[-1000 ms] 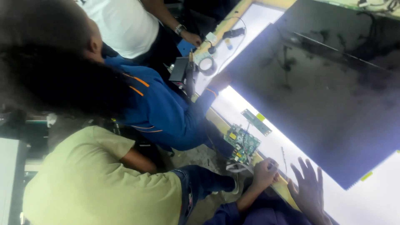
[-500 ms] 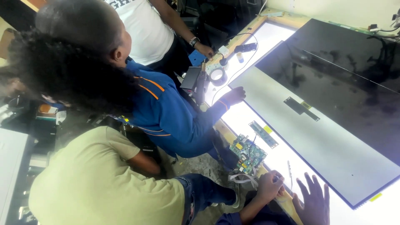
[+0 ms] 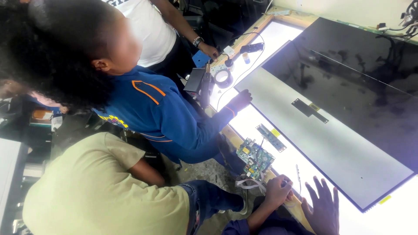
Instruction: Technicians are repairing a circuit board by connecting ribbon cables and testing it with an LCD panel on a light table.
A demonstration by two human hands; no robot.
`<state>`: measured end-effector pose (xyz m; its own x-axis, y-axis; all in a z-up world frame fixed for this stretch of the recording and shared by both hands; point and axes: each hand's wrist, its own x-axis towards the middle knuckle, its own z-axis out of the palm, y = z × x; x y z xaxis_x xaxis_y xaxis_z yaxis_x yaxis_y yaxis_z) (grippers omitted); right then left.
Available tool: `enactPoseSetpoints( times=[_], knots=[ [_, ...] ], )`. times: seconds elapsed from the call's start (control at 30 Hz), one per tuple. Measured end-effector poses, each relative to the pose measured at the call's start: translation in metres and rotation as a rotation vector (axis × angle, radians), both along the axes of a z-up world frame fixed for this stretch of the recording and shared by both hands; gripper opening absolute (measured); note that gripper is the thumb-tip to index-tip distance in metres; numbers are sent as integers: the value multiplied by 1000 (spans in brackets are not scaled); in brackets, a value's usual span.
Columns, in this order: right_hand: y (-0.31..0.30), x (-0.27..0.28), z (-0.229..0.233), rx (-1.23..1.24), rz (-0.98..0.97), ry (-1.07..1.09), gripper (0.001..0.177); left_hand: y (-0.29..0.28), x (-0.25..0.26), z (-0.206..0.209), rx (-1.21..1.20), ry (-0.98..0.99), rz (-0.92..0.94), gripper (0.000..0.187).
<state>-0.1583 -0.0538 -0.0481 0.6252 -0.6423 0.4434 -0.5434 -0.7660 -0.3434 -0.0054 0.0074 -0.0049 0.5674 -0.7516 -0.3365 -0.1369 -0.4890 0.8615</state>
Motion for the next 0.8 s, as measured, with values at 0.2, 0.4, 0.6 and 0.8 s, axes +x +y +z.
enactPoseSetpoints(
  times=[0.2, 0.4, 0.6, 0.8],
  knots=[
    [-2, 0, 4, 58, 6, 76, 51, 0, 1, -5, 2, -36, -4, 15],
    [-2, 0, 12, 71, 11, 104, 49, -3, 1, 3, 45, -41, -6, 15],
    [-3, -1, 12, 91, 26, 88, 49, -3, 0, 16, 22, 6, -6, 15],
    [-3, 0, 12, 98, 12, 122, 49, -4, 0, 17, 30, 29, 8, 15]
  ],
)
